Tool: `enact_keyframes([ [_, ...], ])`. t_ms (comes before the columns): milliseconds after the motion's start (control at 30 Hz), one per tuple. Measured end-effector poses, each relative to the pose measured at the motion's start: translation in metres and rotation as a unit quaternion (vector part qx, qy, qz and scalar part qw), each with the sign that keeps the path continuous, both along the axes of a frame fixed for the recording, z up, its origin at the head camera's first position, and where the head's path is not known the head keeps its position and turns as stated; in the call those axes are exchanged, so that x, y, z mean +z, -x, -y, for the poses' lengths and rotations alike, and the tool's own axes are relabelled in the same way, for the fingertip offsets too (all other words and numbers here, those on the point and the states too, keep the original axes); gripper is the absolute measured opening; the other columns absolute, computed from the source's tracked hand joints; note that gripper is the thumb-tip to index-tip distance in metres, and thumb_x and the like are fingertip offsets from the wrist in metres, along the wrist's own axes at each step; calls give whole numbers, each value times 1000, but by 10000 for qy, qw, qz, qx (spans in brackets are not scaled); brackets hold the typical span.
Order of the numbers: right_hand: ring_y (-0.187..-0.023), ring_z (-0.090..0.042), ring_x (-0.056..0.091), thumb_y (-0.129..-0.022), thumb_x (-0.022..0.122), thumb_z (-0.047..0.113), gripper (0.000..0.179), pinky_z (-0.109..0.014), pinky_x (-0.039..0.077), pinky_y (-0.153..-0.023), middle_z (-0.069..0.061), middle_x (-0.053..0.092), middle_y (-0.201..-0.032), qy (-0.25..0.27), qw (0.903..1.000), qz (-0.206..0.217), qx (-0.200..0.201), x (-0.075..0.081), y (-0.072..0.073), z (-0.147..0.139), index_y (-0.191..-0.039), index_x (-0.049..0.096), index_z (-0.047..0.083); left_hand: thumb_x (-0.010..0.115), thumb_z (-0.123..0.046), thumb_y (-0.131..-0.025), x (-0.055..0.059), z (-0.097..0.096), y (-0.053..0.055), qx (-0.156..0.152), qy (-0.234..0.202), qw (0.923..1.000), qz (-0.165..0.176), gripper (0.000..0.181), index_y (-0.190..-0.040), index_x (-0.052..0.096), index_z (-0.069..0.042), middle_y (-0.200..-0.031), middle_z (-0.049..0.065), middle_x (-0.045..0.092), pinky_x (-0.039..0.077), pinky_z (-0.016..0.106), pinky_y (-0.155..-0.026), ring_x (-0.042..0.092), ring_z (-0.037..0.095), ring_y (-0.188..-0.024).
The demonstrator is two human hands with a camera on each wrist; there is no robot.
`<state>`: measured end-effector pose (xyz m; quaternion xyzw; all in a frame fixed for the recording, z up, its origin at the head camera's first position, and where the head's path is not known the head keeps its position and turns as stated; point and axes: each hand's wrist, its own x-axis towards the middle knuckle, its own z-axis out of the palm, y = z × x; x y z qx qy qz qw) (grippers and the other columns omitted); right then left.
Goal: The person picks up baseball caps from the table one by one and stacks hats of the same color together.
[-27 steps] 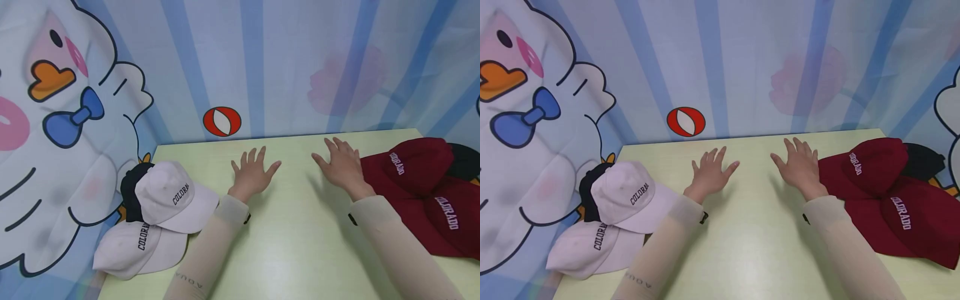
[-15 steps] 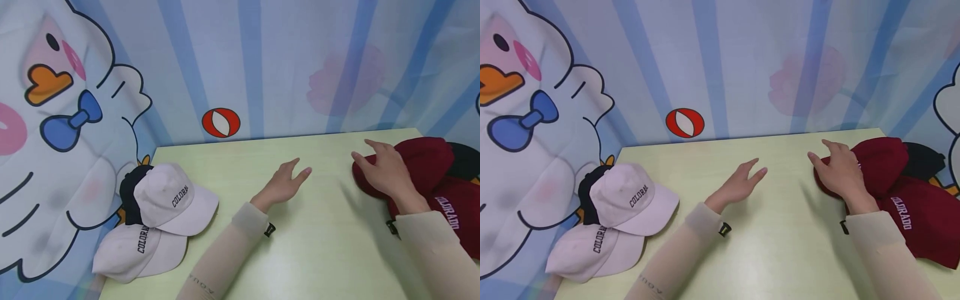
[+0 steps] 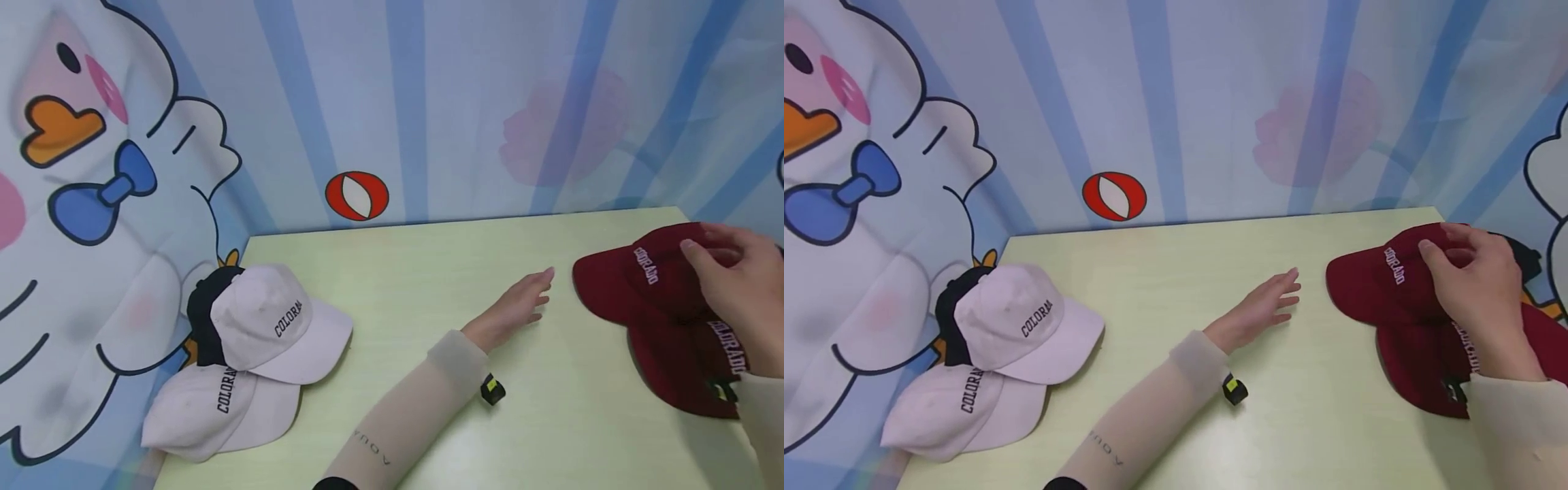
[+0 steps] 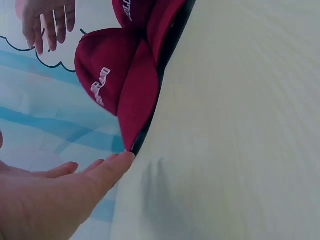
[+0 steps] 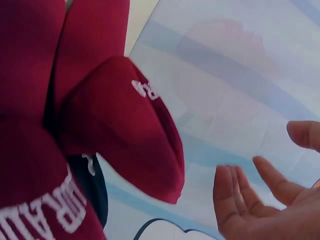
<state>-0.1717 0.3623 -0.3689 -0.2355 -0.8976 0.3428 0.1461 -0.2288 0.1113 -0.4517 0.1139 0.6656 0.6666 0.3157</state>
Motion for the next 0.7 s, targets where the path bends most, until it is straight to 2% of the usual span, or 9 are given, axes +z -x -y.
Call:
enact_keyframes([
  [33,-130,-54,51,-109,41,42,62,-72,47,-100,-31,42,-157,55,9999,-65,-106,0,-1,-3,-165,29,15,42,-62,-105,-2,-5,1,41,-223,9995,202,69,-160,38,-19,-163,5,42,42,43,-120,44,26,-150],
  [67,-126,-45,56,-109,40,45,63,-65,54,-96,-27,45,-155,-13,9996,-126,-241,-2,-1,-7,-164,30,18,42,-62,-105,-4,-10,2,81,-420,9984,373,71,-160,37,-17,-164,8,41,41,44,-120,43,27,-150],
  [200,-133,-45,51,-109,41,39,63,-63,50,-103,-25,36,-161,123,9986,-202,-465,-8,2,-19,-166,25,19,45,-63,-104,-12,-26,7,274,-1150,9885,948,79,-162,32,-11,-167,15,35,35,49,-124,38,33,-153],
  [267,-140,-45,45,-108,40,46,66,-64,48,-106,-23,30,-165,105,9987,-222,-448,-34,14,-48,-167,20,26,45,-63,-104,-16,-33,8,372,-1418,9823,1164,82,-162,31,-7,-167,17,33,32,50,-125,35,35,-154],
  [300,-146,-53,36,-108,40,45,67,-72,39,-110,-25,22,-168,188,9989,-201,-390,-44,19,-60,-168,15,26,46,-63,-104,-19,-36,8,435,-1537,9788,1281,82,-161,32,-6,-167,18,32,31,51,-126,34,36,-154],
  [400,-148,-56,31,-107,39,51,73,-74,36,-110,-26,17,-170,245,9993,-40,-279,-58,24,-78,-168,8,27,47,-63,-103,-25,-44,10,590,-1804,9690,1583,83,-160,33,-5,-167,21,31,30,52,-126,33,38,-154],
  [433,-147,-57,32,-106,40,53,76,-75,37,-108,-27,16,-170,269,9995,-22,-192,-57,23,-78,-168,6,26,47,-63,-103,-27,-46,11,632,-1887,9657,1668,83,-160,33,-5,-167,22,31,30,53,-126,33,39,-154],
  [567,-142,-59,38,-108,41,43,79,-74,38,-108,-30,15,-169,662,9972,307,-181,-19,6,-35,-167,-1,12,48,-64,-102,-32,-53,13,782,-2146,9554,1873,85,-160,33,-4,-164,24,35,31,55,-125,36,40,-153],
  [700,-143,-57,38,-108,40,42,80,-71,37,-112,-31,17,-168,952,9943,393,-286,-19,10,-30,-167,-5,13,50,-63,-102,-36,-58,14,923,-2295,9487,1969,84,-160,34,-4,-162,23,39,33,56,-123,38,39,-152],
])
